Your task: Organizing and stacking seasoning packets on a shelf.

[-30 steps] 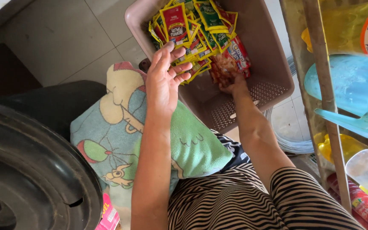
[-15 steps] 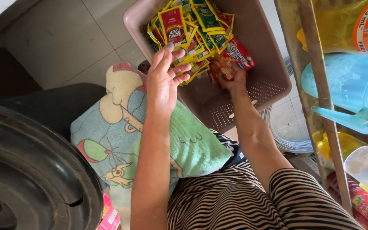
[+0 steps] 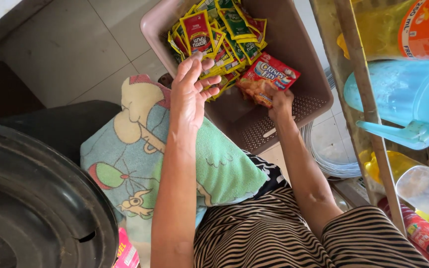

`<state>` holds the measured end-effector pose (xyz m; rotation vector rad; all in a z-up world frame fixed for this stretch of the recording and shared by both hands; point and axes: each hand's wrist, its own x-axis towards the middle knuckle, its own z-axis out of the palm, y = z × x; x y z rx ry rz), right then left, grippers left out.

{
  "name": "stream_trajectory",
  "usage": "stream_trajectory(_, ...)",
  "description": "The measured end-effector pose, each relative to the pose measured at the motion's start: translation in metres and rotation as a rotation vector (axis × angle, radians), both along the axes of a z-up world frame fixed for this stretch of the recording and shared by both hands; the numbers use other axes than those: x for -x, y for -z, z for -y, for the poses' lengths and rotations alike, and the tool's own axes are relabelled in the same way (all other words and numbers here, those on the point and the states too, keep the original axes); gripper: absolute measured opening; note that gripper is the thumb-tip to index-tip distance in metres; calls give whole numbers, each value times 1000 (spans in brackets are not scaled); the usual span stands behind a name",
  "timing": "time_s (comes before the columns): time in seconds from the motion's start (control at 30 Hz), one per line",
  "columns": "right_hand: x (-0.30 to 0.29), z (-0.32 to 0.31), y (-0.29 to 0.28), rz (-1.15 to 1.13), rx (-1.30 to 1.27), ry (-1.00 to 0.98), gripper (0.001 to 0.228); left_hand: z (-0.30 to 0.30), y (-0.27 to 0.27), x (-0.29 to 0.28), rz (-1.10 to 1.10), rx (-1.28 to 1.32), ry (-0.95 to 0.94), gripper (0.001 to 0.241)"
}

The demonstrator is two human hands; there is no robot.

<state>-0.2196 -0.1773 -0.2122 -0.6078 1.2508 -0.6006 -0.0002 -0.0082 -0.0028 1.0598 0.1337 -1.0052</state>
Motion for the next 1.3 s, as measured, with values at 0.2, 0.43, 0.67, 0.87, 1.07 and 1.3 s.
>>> stream_trajectory(0.2, 10, -19, -39, 101, 35, -74, 27, 1, 8, 0, 28, -32, 5, 56)
stream_trajectory(0.43, -10, -30, -118, 396, 11, -183, 32, 5, 24, 9, 254, -240, 87, 56)
stream_trajectory(0.67, -28, -37, -148, 599, -3, -287, 37, 10, 36, 22, 560, -231, 186, 46)
stream_trajectory(0.87, -49, -41, -170, 652, 10, -275, 45, 12, 30, 21, 365, 6, 167, 42)
stream_trajectory(1.07, -49, -44, -163, 630, 21, -273, 48, 8, 29, 19, 259, -37, 111, 25)
stream_trajectory(1.3, -54, -45, -177, 621, 7, -326, 47, 7, 28, 15, 170, -37, 83, 19)
